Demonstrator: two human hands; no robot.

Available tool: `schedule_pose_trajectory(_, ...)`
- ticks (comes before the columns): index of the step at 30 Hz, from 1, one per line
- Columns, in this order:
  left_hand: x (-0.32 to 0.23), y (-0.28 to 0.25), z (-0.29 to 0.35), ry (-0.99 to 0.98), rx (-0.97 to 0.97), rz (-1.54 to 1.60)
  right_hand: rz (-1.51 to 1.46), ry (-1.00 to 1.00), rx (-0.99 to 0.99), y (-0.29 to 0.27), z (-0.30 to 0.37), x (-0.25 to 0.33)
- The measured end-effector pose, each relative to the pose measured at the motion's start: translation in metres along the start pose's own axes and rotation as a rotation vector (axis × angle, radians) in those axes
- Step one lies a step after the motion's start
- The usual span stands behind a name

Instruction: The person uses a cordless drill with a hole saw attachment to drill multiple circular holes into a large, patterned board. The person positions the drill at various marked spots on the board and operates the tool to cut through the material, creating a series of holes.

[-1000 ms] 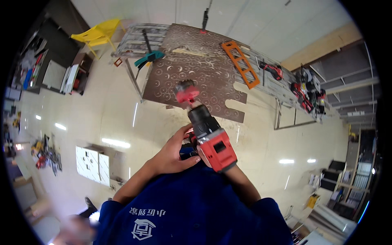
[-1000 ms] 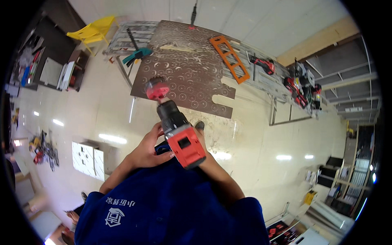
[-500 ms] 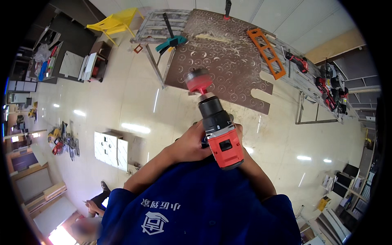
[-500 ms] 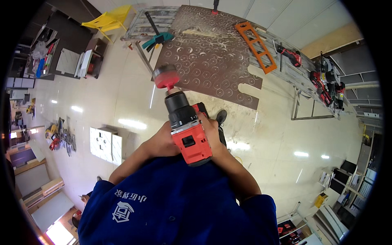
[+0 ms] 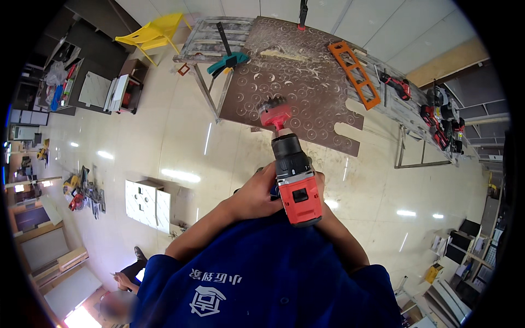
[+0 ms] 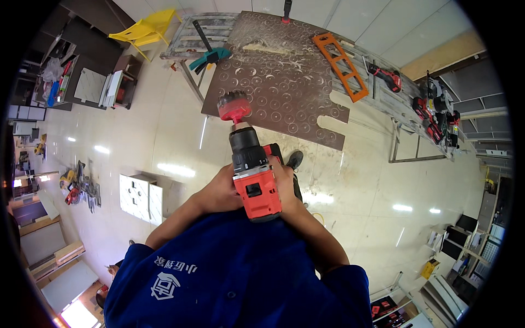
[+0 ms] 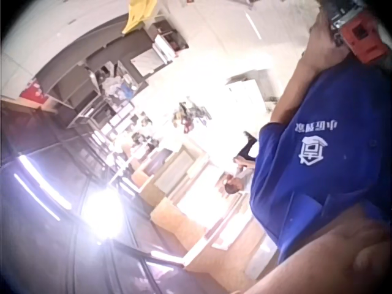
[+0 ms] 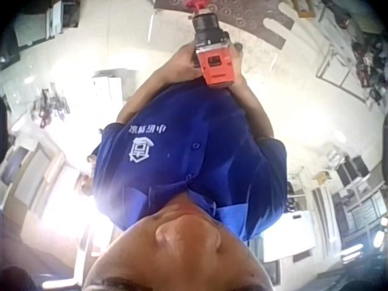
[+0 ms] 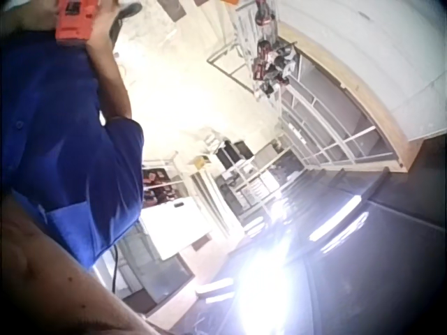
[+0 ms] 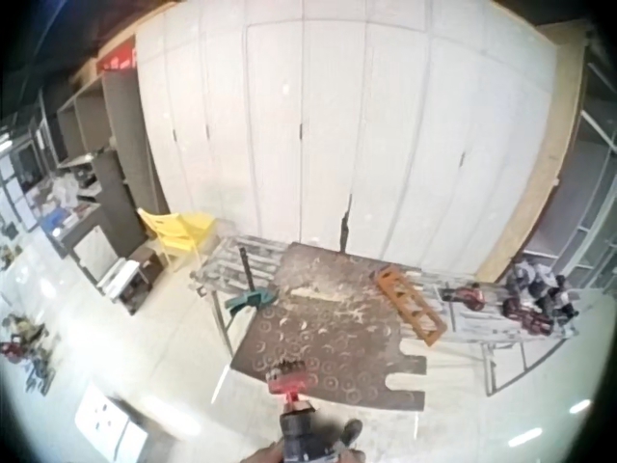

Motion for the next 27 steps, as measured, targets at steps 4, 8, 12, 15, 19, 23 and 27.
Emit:
schedule_pose_trajectory(4, -0.008, -0.005, 0.003, 0.081, 0.019, -0.138, 0.039, -0.079, -0.046, 0.0, 0.001, 0.002)
schedule_pose_trajectory(8, -0.041, -0.049, 0.022, -0.028, 0.129, -0.426, 0.179, -0.165, -0.09, -0.002, 0.001, 0.005)
schedule_pose_trajectory(12, -0.109, -0.061, 0.047, 0.265, -0.067, -0.343, 0.107, -0.1, -0.097, -0.009, 0.001, 0.008)
schedule_pose_trajectory(15, -0.14, -0.065, 0.045, 0.443, -0.261, -0.54, 0.121, -0.024, -0.057, -0.005, 0.001, 0.01)
schedule_pose_trajectory(19, -0.15, -0.07, 0.036, 0.486, -0.361, -0.574, 0.073, -0.049, 0.004, -0.003, 0.001, 0.017)
schedule_pose_trajectory(23, -0.13, -0.069, 0.027, 0.427, -0.43, -0.477, 0.028, -0.164, -0.11, 0.0, 0.002, 0.009)
schedule_pose_trajectory(27, -0.117, -0.074, 0.017, 0.354, -0.446, -0.523, 0.105, -0.058, -0.058, -0.003, 0.003, 0.009)
Point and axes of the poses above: each hand's wrist, its own z-axis away from the middle knuckle, its own y-axis out of the palm, x = y × z, the point moved 2 cm from there along -z, towards the middle knuckle, and after that the axes turned 11 degrees about z, right-handed, at the moved point
